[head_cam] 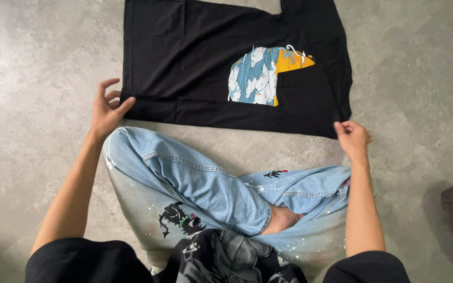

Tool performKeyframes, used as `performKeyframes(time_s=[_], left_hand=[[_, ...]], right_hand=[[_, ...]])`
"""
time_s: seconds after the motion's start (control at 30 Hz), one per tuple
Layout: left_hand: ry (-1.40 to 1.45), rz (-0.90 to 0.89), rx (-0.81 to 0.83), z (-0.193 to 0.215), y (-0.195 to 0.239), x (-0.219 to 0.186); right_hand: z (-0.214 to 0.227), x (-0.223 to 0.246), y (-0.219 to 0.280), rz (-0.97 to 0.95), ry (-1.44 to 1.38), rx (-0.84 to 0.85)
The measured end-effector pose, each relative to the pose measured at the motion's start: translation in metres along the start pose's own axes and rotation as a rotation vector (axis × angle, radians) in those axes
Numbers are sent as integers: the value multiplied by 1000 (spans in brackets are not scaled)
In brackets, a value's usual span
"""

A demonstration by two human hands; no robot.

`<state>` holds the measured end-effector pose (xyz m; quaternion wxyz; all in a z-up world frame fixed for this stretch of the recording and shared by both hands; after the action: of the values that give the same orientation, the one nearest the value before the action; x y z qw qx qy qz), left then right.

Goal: The person folds multiple black t-shirts on a concrete floor. They smooth each shirt, fold the sleeves inward, fold the bottom up, and then fold the shirt in half to create a neat rectangle.

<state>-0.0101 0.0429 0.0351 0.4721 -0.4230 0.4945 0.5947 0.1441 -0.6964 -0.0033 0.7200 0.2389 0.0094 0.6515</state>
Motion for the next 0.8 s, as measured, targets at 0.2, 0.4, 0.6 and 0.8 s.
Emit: performKeyframes(time_s=[0.2, 0.4, 0.6, 0.8], left_hand=[[8, 56, 33, 3, -16, -9], [-77, 243, 225, 8, 5, -45], [-384, 342, 293, 2, -7, -66], [-964, 327, 242, 27, -76, -42]], right_hand=[[10, 8, -12, 65, -326, 122], [79, 59, 68, -3, -473, 383], [58, 82, 20, -40, -317, 212], [31, 82, -50, 16, 94, 177]])
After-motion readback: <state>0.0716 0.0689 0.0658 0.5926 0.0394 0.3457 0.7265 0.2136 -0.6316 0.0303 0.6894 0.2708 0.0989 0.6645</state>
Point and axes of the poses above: each hand's wrist, its own y-axis away from the middle knuckle, its own z-axis out of the back of the hand, x = y × z, the point moved 2 cm from there along -y, towards the middle knuckle, and after that the axes turned 15 degrees about x, right-handed, at the moved point
